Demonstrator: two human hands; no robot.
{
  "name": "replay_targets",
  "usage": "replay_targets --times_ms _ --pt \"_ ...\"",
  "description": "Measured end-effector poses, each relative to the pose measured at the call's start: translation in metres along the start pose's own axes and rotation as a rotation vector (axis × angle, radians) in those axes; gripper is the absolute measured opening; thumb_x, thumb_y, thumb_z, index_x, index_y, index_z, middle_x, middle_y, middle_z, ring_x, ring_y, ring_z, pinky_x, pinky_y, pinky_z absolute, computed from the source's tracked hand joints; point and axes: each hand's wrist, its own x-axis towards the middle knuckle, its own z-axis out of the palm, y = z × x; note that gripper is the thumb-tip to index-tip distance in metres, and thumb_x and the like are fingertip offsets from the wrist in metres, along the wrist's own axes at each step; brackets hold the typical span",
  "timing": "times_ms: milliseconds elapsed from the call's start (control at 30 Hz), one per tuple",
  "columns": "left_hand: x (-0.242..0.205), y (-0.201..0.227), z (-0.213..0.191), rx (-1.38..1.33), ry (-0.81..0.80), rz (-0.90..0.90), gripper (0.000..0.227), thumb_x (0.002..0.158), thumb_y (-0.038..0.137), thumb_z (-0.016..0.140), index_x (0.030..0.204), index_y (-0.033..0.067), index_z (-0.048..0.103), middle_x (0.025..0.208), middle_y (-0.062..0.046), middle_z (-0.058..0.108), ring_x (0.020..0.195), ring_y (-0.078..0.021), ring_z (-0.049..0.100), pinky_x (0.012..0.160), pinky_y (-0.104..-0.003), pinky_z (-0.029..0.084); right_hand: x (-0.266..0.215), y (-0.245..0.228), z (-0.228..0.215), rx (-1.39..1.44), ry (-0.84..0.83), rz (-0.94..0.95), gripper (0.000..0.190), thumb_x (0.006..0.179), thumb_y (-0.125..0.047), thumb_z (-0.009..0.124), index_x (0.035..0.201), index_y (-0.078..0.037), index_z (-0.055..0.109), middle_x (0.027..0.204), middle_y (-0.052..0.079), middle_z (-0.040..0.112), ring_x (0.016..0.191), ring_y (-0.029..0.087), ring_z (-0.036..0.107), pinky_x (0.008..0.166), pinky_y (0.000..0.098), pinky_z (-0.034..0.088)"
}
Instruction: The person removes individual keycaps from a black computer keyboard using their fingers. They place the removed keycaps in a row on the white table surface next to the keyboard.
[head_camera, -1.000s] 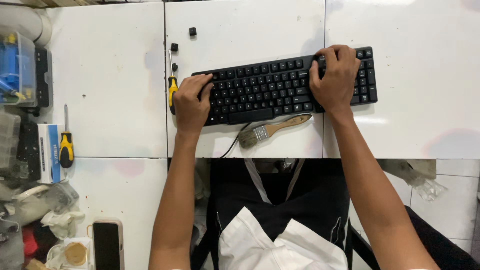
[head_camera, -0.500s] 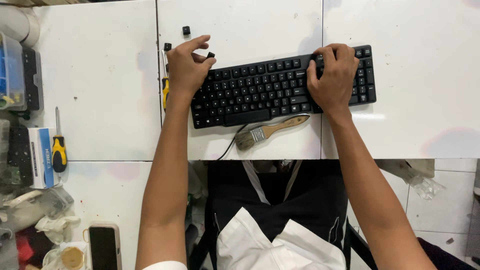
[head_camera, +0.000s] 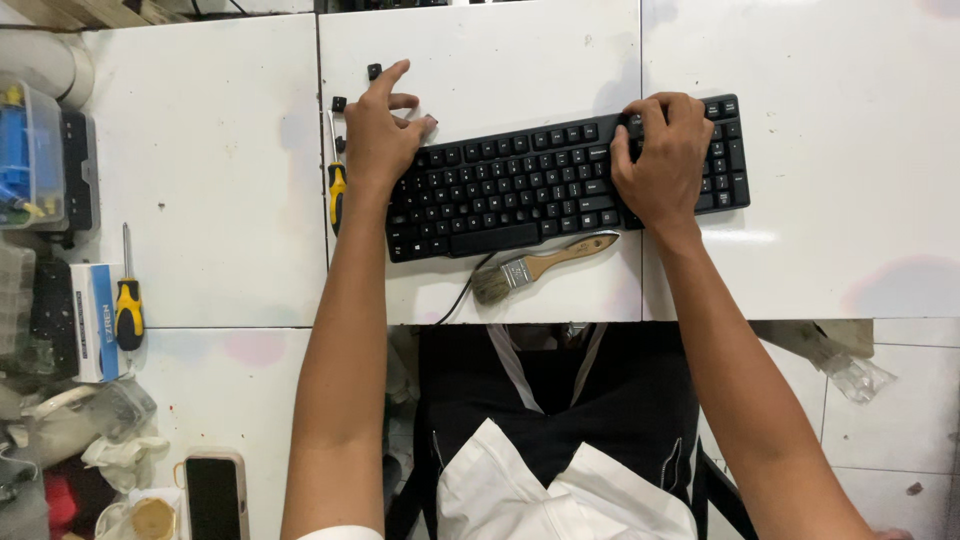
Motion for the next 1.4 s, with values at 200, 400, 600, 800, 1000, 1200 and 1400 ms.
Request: replay_targets --times_ms 200,400,600,800,1000,1200,1400 --pt "-0.005 -0.021 0.009 0.006 0.186 0.134 0.037 0.091 0.01 0.084 0.127 0.0149 0.076 0.096 -0.003 0.084 0.077 -0.0127 0.08 0.101 -0.036 0.059 0.0 0.001 0.001 -0.021 0.0 0.003 0.015 0.099 -0.012 0.073 0.113 -0.006 0.072 0.113 0.011 0.061 0.107 0.031 0.056 0.087 0.0465 0.045" --pt "0.003 -0.026 0.018 0.133 0.156 0.058 0.037 0.081 0.03 0.094 0.111 0.01 0.086 0.083 -0.006 0.083 0.077 -0.0153 0.079 0.086 -0.036 0.066 0.001 0.0 0.0 -0.018 0.006 -0.008 0.015 0.099 -0.011 0.073 0.112 -0.005 0.071 0.112 0.011 0.061 0.107 0.032 0.058 0.087 0.0469 0.046" --pt "0.016 -0.022 0.017 0.204 0.085 0.118 0.026 0.08 0.014 0.081 0.105 0.0121 0.088 0.085 -0.005 0.084 0.078 -0.0154 0.079 0.081 -0.032 0.067 0.001 0.0 0.0 -0.024 -0.004 -0.003 0.016 0.098 -0.011 0.073 0.112 -0.005 0.071 0.112 0.012 0.061 0.106 0.032 0.057 0.087 0.0472 0.045" --pt "0.019 -0.011 0.002 0.243 -0.013 0.221 0.048 0.087 -0.013 0.07 0.128 0.011 0.08 0.115 -0.012 0.074 0.078 -0.0174 0.07 0.088 -0.037 0.062 0.001 0.0 0.0 -0.023 -0.002 -0.003 0.016 0.098 -0.011 0.074 0.113 -0.005 0.071 0.113 0.012 0.061 0.106 0.032 0.057 0.086 0.0466 0.045" --pt "0.03 -0.028 0.015 0.32 0.02 0.233 0.044 0.082 0.03 0.09 0.118 0.0067 0.084 0.096 -0.01 0.083 0.086 -0.0203 0.079 0.082 -0.038 0.065 0.001 -0.001 0.0 -0.019 0.003 0.002 0.014 0.098 -0.011 0.073 0.111 -0.006 0.071 0.112 0.012 0.061 0.107 0.032 0.057 0.087 0.0474 0.045" --pt "0.041 -0.033 0.025 0.43 0.033 0.357 0.023 0.088 0.01 0.085 0.111 0.0068 0.087 0.105 -0.018 0.082 0.092 -0.0338 0.077 0.088 -0.045 0.063 0.002 -0.003 -0.002 -0.012 -0.008 0.011 0.015 0.097 -0.011 0.073 0.112 -0.006 0.071 0.112 0.011 0.062 0.107 0.032 0.057 0.087 0.0478 0.045" --pt "0.062 -0.028 0.022 0.731 0.16 0.495 0.022 0.084 0.016 0.095 0.106 0.0175 0.09 0.093 -0.004 0.06 0.098 -0.0305 0.054 0.058 -0.042 0.061 0.002 -0.002 -0.001 -0.018 -0.011 0.006 0.016 0.098 -0.011 0.072 0.113 -0.005 0.071 0.113 0.013 0.062 0.108 0.033 0.058 0.087 0.0478 0.045"
